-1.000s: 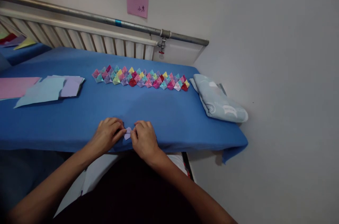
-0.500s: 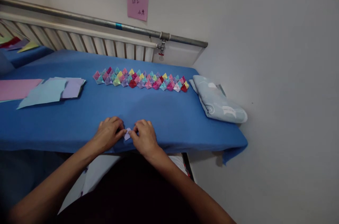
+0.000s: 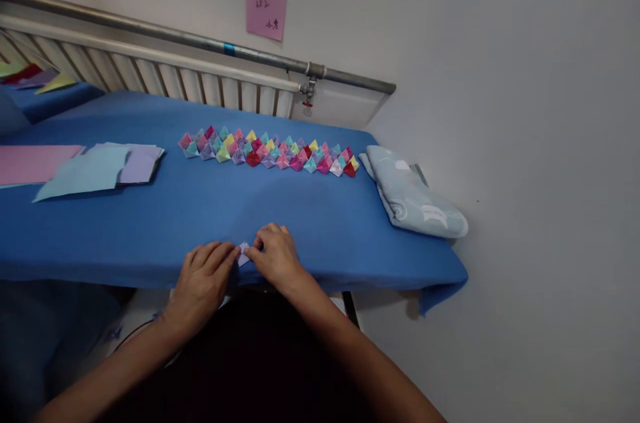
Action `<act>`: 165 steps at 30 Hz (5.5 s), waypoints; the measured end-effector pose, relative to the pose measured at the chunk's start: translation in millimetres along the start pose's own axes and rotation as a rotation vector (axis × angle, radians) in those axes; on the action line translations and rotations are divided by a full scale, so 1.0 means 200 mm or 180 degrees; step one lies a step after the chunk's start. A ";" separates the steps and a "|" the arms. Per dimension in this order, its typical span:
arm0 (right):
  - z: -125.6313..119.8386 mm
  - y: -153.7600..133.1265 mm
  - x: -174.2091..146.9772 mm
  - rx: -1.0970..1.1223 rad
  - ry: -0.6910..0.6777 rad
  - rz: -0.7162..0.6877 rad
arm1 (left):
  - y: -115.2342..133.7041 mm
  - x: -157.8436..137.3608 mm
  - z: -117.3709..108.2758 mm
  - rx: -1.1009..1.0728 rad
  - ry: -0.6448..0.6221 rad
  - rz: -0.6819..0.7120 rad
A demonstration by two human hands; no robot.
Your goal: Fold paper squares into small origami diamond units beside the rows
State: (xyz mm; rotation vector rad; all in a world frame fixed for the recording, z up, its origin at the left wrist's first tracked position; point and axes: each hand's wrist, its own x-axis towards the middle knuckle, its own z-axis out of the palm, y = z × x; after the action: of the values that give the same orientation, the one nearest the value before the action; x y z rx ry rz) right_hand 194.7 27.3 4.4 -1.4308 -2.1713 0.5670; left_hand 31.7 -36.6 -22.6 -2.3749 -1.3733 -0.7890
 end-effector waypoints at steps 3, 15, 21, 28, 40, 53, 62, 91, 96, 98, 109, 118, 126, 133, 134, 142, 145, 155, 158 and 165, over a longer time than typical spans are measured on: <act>0.00 0.00 0.00 0.0019 -0.0047 0.0017 | 0.01 0.00 0.00 0.0145 -0.0044 -0.0035; -0.04 0.02 0.00 0.0434 -0.0108 0.0159 | 0.01 -0.08 0.03 0.0302 0.0014 -0.0120; -0.05 0.01 0.01 0.0387 -0.0195 0.0191 | 0.03 0.05 -0.06 0.0285 -0.0545 -0.0130; -0.05 0.02 0.00 0.0393 -0.0189 0.0137 | -0.12 0.38 -0.12 -0.0714 -0.2271 -0.0737; -0.05 0.01 0.00 0.0396 -0.0173 0.0109 | -0.25 0.55 -0.08 -0.1301 -0.3196 -0.0965; -0.03 0.04 -0.02 0.0710 0.0157 0.0116 | -0.20 0.58 -0.06 -0.0995 -0.3011 -0.0638; -0.04 0.06 -0.05 0.1534 0.0567 0.0312 | -0.23 0.54 -0.03 -0.1599 -0.2861 -0.0610; -0.05 0.01 -0.13 -0.1278 0.0441 -0.1310 | -0.13 0.22 0.03 -0.0813 -0.0295 0.0424; -0.02 0.03 -0.19 -0.1090 0.0224 -0.1436 | -0.10 0.11 0.01 -0.0869 -0.0327 0.0548; -0.02 0.04 -0.21 -0.0960 0.0245 -0.1466 | -0.10 0.09 0.00 -0.0943 -0.0225 0.0555; 0.01 0.06 -0.23 -0.0412 0.0411 -0.1115 | -0.09 0.06 0.02 -0.1009 -0.0013 0.0389; 0.02 0.07 -0.23 -0.0362 0.0525 -0.1161 | -0.09 0.06 0.03 -0.0992 0.0013 0.0279; 0.03 0.07 -0.23 -0.0412 0.0582 -0.1115 | -0.08 0.05 0.02 -0.1019 0.0030 0.0197; 0.02 0.09 -0.23 -0.0632 0.0463 -0.1294 | -0.08 0.06 0.01 -0.0973 -0.0027 0.0203; 0.02 0.09 -0.23 -0.0649 0.0461 -0.1290 | -0.08 0.06 0.00 -0.0971 -0.0042 0.0205; 0.02 0.07 -0.23 -0.0453 0.0594 -0.1236 | -0.07 0.06 0.00 -0.0948 -0.0064 0.0173; 0.01 0.07 -0.24 -0.0557 0.0557 -0.1296 | -0.07 0.06 0.00 -0.0977 -0.0043 0.0167; 0.01 0.11 -0.25 -0.0861 0.0600 -0.1674 | -0.07 0.07 -0.02 -0.0921 -0.0077 0.0241; 0.01 0.10 -0.25 -0.0870 0.0570 -0.1660 | -0.08 0.07 -0.02 -0.0913 -0.0118 0.0265; 0.02 0.08 -0.25 -0.0272 0.0805 -0.1205 | -0.07 0.07 -0.02 -0.0945 -0.0094 0.0219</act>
State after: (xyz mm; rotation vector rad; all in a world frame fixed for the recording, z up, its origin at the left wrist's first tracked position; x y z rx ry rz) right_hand 220.5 -13.4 -15.6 -1.0261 -2.1999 0.1499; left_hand 23.3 -21.2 -12.0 -2.6500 -1.2518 -1.0029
